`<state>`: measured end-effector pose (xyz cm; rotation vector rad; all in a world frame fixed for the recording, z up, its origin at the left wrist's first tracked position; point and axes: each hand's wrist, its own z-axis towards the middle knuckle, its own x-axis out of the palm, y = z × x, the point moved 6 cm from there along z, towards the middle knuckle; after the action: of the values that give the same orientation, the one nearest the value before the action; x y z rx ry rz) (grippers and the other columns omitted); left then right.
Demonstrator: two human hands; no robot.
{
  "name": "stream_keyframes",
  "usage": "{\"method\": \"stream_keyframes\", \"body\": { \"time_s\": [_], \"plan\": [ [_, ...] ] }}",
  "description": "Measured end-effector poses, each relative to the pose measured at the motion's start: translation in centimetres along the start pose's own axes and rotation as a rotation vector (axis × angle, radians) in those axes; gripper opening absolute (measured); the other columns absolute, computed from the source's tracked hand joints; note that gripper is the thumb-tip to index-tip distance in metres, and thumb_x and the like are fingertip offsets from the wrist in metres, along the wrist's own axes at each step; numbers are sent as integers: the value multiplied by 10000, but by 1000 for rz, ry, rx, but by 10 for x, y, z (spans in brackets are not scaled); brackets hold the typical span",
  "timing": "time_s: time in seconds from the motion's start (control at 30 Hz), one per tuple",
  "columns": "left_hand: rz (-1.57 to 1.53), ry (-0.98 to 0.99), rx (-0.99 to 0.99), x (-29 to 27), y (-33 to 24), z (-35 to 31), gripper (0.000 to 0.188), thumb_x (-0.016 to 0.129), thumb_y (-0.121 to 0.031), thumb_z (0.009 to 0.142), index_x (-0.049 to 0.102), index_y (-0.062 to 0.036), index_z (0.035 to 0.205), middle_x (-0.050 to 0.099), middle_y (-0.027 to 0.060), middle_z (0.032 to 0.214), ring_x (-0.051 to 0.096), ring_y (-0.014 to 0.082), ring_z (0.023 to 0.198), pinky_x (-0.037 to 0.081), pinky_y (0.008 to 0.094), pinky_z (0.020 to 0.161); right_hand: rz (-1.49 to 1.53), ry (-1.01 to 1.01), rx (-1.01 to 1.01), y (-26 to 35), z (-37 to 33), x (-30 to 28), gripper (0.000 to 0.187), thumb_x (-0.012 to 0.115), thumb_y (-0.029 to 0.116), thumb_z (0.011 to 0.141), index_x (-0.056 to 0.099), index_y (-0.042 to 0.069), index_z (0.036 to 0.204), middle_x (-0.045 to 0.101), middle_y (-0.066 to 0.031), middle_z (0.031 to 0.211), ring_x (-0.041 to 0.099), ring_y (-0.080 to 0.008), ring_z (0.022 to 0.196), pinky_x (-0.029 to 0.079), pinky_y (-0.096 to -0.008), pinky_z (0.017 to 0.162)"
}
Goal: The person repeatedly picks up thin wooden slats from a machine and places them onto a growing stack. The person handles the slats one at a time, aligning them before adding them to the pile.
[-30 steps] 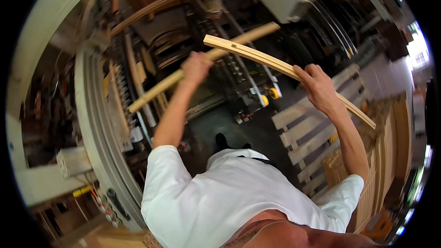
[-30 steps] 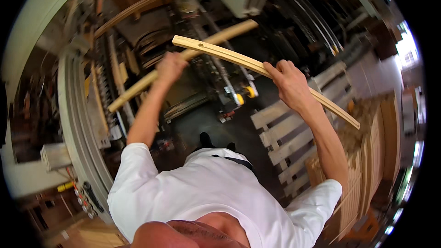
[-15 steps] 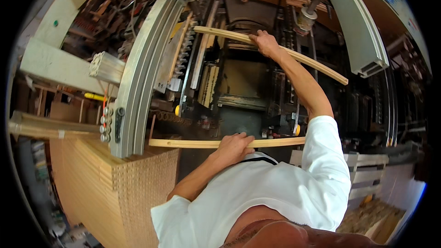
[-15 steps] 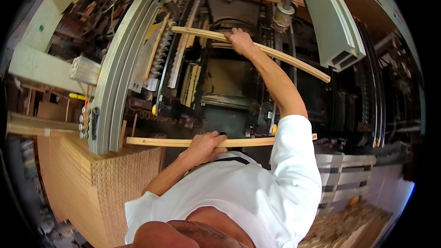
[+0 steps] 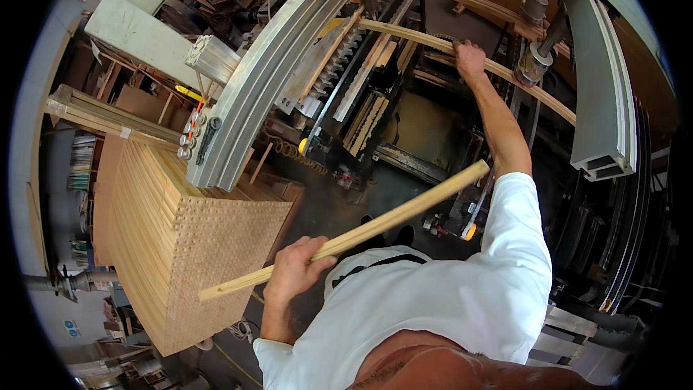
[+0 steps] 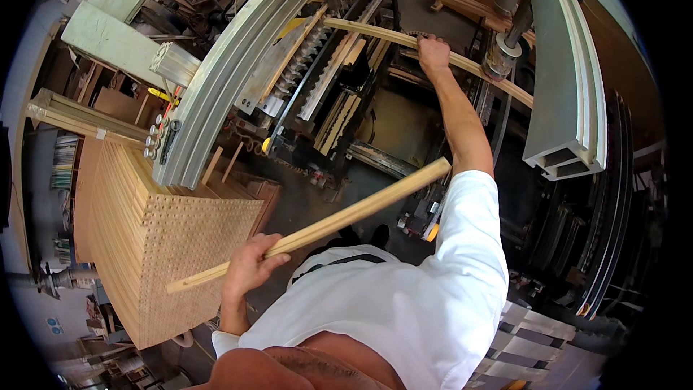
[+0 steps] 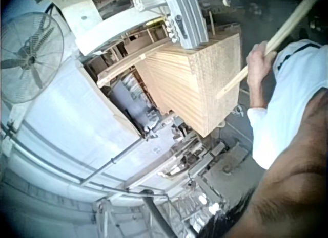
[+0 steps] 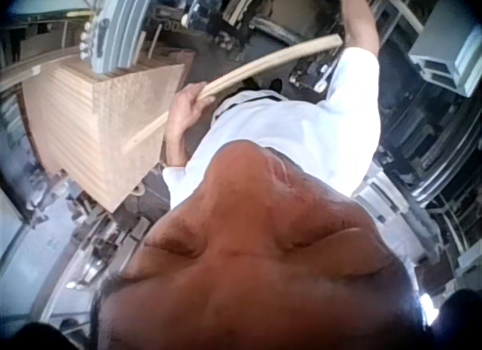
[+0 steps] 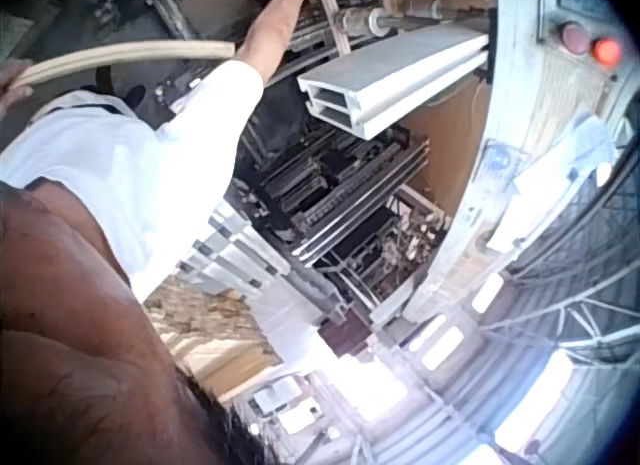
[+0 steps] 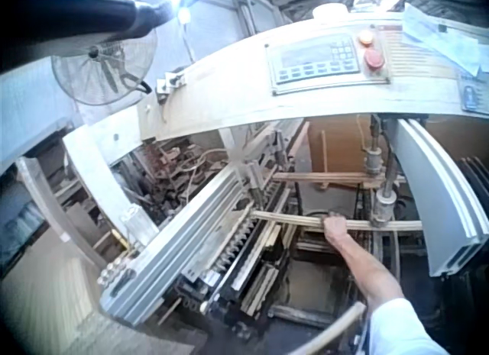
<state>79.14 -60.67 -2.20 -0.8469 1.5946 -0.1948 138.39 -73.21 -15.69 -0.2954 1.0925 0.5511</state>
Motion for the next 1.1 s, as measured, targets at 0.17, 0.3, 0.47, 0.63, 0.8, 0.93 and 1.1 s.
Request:
{"method": "stream_keyframes", "body": {
  "time_s": [0.17,0.3,0.47,0.63,0.8,0.93,1.1],
  "plan": [
    [-108,-113,-147,-18,15,-20,313,781,-141,814,675,-18,1082,629,153,842,617,293,758,487,374,692,-37,24,-53,15,6,6,193,574,143,870,701,83,1003,667,-177,1015,669,-365,952,549,-461,801],
    [-239,-162,-265,-37,39,-48,321,770,-85,807,679,-17,1108,614,76,809,575,186,722,465,318,683,-24,36,-12,7,8,7,207,558,129,876,706,77,1012,669,-180,1029,666,-370,973,549,-466,815],
    [-383,-436,-323,-83,46,-103,306,743,-44,818,680,21,1111,637,-4,867,555,113,759,453,277,685,23,53,23,12,11,5,214,555,133,877,711,76,1012,673,-180,1041,666,-368,977,543,-478,823],
    [-460,-771,-321,-126,83,-184,333,763,-194,867,669,25,1099,636,28,903,569,128,781,463,281,700,-4,38,31,13,11,3,186,591,138,855,729,103,974,681,-151,1027,680,-352,958,554,-470,798],
    [-486,-959,-235,-169,101,-248,533,739,-473,881,619,-12,1121,605,65,924,582,161,798,473,296,719,6,152,52,6,20,17,199,526,185,918,689,95,988,692,-192,999,682,-388,970,554,-509,799],
    [-542,-1245,-287,-214,152,-302,386,606,-318,1009,577,-3,1230,635,61,1042,613,136,878,507,280,795,-76,92,12,6,18,15,229,517,206,960,691,108,1073,708,-166,1025,692,-373,993,564,-490,821],
    [-607,-1305,-439,-287,215,-284,482,654,-370,976,591,51,1203,653,87,986,654,144,806,580,284,716,213,-66,1,59,-3,-27,438,595,287,975,578,69,1354,652,-201,1164,647,-384,1050,521,-473,897]
  ]
}}
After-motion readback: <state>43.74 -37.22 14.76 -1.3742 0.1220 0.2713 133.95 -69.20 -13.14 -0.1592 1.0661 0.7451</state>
